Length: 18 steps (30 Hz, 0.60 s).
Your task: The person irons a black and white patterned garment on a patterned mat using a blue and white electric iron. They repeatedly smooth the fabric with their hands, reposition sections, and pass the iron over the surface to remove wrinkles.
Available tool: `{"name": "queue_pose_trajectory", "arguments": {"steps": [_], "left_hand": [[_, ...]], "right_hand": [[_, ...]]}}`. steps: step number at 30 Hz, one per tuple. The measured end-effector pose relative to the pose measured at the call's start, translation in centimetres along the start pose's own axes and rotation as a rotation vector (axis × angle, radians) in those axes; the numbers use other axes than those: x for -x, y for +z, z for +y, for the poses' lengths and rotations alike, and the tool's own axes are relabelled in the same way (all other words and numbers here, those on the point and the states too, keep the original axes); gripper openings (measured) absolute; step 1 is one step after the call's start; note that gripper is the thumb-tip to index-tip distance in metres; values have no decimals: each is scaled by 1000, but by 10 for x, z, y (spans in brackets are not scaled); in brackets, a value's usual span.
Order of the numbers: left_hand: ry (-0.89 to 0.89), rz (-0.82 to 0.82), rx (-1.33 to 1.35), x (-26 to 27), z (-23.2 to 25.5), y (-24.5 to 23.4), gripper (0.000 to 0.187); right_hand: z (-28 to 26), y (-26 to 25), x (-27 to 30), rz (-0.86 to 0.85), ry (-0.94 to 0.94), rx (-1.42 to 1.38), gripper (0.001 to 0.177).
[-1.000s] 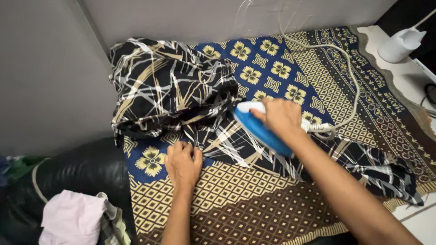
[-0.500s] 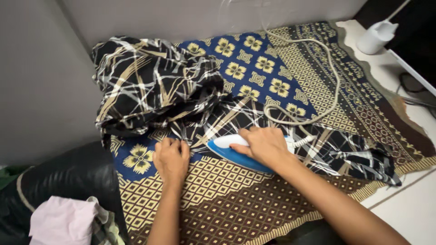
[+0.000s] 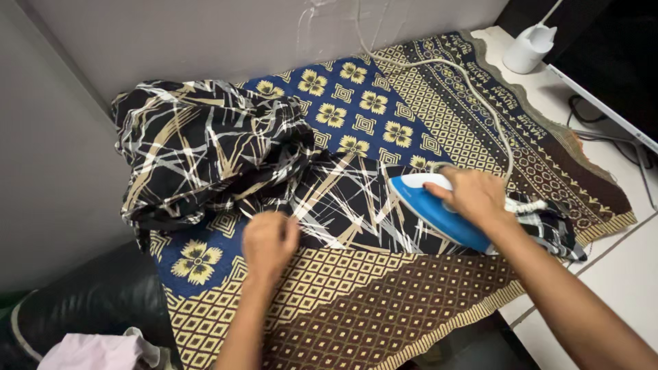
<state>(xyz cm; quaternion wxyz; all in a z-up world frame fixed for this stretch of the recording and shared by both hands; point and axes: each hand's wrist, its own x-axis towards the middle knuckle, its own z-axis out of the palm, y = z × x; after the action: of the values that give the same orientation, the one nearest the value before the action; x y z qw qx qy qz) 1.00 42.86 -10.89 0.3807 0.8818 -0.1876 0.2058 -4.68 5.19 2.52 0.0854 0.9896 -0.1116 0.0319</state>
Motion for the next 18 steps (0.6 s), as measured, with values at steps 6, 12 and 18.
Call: {"name": "queue_pose_trajectory", "arguments": {"steps": [6, 12, 18], "left_hand": [[408, -441, -777, -90, 29, 38, 57], [198, -898, -944, -137, 39, 15, 117], [252, -717, -925, -125, 24, 35, 83]], "right_hand": [[-31, 0, -5, 25, -162, -25, 50], [-33, 0, -31, 31, 18, -34, 49], [-38, -2, -37, 45, -120, -61, 49]]}}
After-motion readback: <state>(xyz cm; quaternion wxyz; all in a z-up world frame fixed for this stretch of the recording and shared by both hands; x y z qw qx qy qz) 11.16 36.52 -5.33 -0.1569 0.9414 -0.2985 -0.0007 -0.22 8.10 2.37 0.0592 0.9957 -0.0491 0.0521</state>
